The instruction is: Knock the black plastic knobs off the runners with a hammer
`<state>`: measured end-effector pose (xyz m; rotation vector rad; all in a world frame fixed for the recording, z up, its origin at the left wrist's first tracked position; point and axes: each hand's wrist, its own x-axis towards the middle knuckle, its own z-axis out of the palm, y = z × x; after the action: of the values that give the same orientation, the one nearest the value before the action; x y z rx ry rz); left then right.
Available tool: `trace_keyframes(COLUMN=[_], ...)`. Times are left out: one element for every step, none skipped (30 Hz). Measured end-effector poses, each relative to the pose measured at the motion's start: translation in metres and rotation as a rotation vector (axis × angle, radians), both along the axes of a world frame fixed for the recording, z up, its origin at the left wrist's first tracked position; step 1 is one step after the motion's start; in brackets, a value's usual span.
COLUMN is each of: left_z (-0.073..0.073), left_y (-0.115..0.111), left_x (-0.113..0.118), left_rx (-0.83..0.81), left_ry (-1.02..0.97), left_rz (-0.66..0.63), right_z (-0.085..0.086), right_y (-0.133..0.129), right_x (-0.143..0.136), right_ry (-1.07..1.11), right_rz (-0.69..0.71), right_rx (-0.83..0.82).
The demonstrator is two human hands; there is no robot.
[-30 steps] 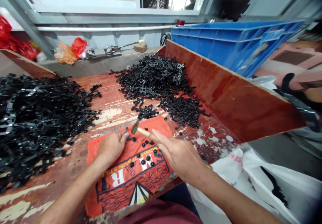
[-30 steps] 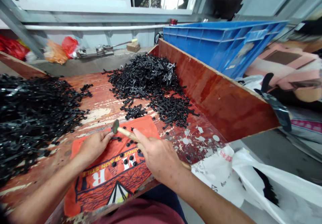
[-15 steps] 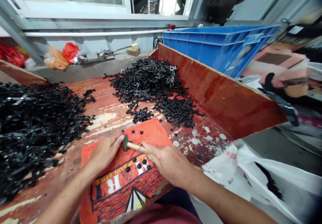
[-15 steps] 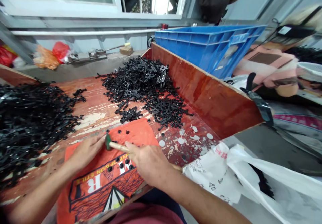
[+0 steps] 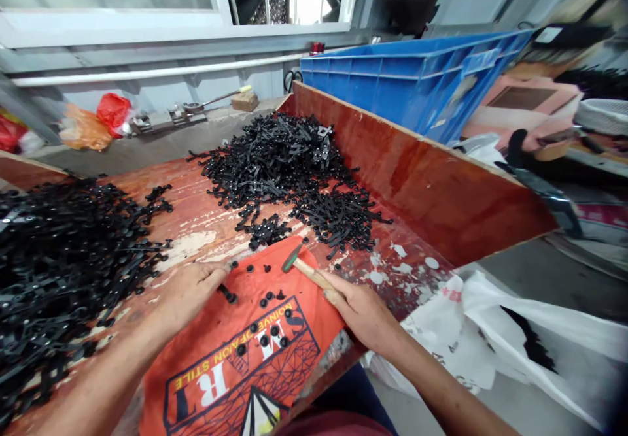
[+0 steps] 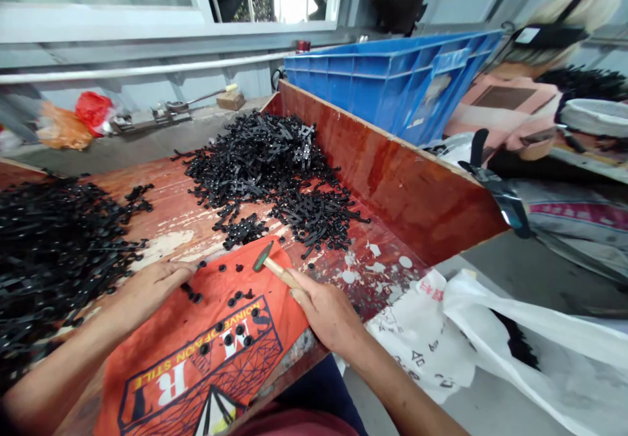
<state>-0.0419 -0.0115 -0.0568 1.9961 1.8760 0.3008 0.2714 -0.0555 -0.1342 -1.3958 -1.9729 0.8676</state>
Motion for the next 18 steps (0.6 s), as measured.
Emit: trace_keyframes(left_z=[-0.004,-0.008,-0.012,-0.016,-0.019,-0.022,-0.024,-0.026,-0.026,-0.026,-0.026,-0.026,-0.026,-0.026,-0.026,-0.026,-0.026,-0.026], left_y=[0.001,0.002,0.004,0.006,0.007,0.009,0.011,0.012,0.012,0.013,0.013,0.013,0.013,0.012,0.012,0.012,0.013,0.013], left_x=[0.002,0.003,0.004,0.005,0.005,0.006,0.006,0.006,0.006,0.006,0.006,0.007,0.007,0.008,0.008,0.009,0.009,0.009], left_rx=[0.001,0.000,-0.004,-0.007,-0.007,-0.003,0.001,0.004,0.001,-0.007,-0.017,-0.026,-0.031,-0.032,-0.026,-0.019,-0.017,-0.020], left_ry=[-0.001,-0.004,-0.009,-0.013,-0.013,-0.008,0.006,0.030,0.063,0.098,0.129,0.150,0.158,0.155,0.143,0.132,0.124,0.119], left_rz=[0.014,0.015,0.007,-0.003,-0.013,-0.020,-0.027,-0.037,-0.047,-0.059,-0.067,-0.071,-0.071,-0.065,-0.057,-0.053,-0.054,-0.057], right_z=[-0.001,-0.002,-0.002,-0.001,-0.001,-0.001,-0.001,-0.002,-0.003,-0.005,-0.007,-0.009,-0.010,-0.011,-0.011,-0.010,-0.007,-0.003], right_y=[0.000,0.000,0.001,0.001,0.002,0.002,0.002,0.003,0.003,0.003,0.003,0.003,0.003,0.003,0.003,0.003,0.004,0.004], right_x=[0.000,0.000,0.000,0.000,0.000,0.000,0.000,0.000,0.000,0.000,0.000,0.000,0.000,0.001,0.001,0.001,0.001,0.001], right_ry=[-0.017,-0.036,-0.053,-0.068,-0.078,-0.084,-0.083,-0.075,-0.063,-0.053,-0.049,-0.052,-0.059,-0.064,-0.068,-0.073,-0.080,-0.092], right_rz=[-0.014,-0.018,-0.017,-0.013,-0.012,-0.016,-0.017,-0.019,-0.021,-0.022,-0.025,-0.027,-0.033,-0.035,-0.028,-0.017,-0.009,-0.005], right_rx=[-0.008,-0.015,-0.019,-0.022,-0.025,-0.026,-0.027,-0.023,-0.016,-0.009,-0.005,-0.006,-0.011,-0.014,-0.018,-0.015,-0.001,0.024])
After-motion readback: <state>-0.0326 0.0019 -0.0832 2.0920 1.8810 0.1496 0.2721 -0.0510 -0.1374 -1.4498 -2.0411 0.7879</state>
